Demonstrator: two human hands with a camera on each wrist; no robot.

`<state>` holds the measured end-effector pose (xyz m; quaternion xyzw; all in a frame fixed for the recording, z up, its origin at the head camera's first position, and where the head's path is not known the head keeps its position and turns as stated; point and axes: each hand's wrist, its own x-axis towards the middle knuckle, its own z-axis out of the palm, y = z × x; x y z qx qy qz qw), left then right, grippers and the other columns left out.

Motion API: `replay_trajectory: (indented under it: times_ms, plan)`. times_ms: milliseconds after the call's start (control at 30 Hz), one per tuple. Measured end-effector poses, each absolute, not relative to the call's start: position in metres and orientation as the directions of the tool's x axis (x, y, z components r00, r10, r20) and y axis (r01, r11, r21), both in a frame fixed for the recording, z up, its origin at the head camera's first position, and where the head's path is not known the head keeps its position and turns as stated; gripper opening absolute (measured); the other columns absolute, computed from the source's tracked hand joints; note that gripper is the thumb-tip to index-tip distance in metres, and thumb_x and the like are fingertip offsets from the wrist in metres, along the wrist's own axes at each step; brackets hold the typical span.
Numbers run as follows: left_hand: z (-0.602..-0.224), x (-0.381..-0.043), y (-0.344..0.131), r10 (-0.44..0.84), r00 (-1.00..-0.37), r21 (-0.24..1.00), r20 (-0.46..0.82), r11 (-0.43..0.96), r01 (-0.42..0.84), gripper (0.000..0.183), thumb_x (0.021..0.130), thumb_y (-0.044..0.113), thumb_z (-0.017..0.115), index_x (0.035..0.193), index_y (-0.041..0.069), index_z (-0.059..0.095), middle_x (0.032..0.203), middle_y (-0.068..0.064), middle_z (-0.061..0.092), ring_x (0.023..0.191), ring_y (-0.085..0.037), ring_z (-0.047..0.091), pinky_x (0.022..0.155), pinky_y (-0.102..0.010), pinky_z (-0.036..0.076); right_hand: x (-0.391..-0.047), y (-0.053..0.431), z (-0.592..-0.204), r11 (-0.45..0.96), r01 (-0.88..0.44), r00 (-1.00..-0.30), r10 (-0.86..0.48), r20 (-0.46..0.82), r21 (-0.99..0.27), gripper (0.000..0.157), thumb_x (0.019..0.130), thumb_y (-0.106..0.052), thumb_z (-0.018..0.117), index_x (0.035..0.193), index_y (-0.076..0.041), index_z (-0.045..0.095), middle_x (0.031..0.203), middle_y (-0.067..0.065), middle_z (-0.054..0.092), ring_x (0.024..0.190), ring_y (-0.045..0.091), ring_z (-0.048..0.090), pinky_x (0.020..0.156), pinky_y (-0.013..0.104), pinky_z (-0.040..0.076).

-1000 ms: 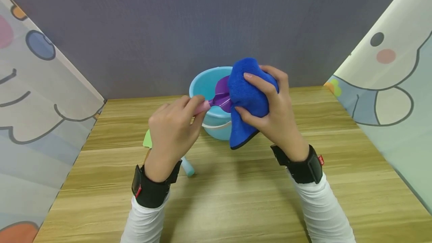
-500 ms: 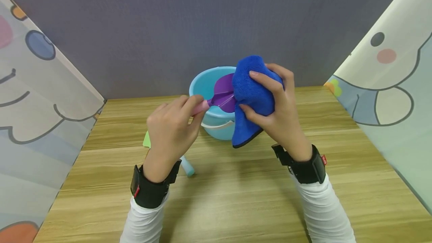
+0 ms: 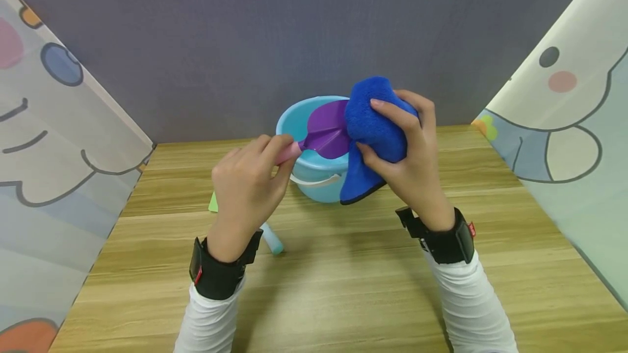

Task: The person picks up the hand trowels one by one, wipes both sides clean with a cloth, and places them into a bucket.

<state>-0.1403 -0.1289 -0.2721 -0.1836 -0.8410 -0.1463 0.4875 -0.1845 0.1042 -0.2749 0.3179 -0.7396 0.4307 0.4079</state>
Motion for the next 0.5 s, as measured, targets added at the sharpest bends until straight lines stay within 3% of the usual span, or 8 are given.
replay_trajectory:
  times_ms: [267,500]
  plan:
    - [-0.2698,-0.1389,-0.1289,0.176,-0.513,0.089,0.840,0.888,0.450,0.023,0.088,0.033,0.069,0.089,0.010,0.073,0.066,-0.005,0.072,0.042,-0.021,0.048,0.036,-0.032,0.030,-0.1858,0.1089,-0.2739,0.448,-0.810,-0.470,-0.107,0.876,-0.379,0.053,0.074,-0.012,0.079,0.123,-0.012,0.060,0.129,0.036,0.045,0.126,0.030,0.044,0.099,0.061,0.044]
    - [-0.2720,-0.1360,-0.1291,0.224,-0.576,0.094,0.786,0.878,0.469,0.025,0.086,0.031,0.070,0.096,0.009,0.070,0.075,-0.005,0.075,0.047,-0.020,0.052,0.037,-0.034,0.036,-0.1866,0.1087,-0.2739,0.461,-0.788,-0.503,-0.098,0.859,-0.409,0.056,0.073,-0.007,0.080,0.125,-0.018,0.059,0.133,0.027,0.045,0.127,0.031,0.044,0.098,0.065,0.045]
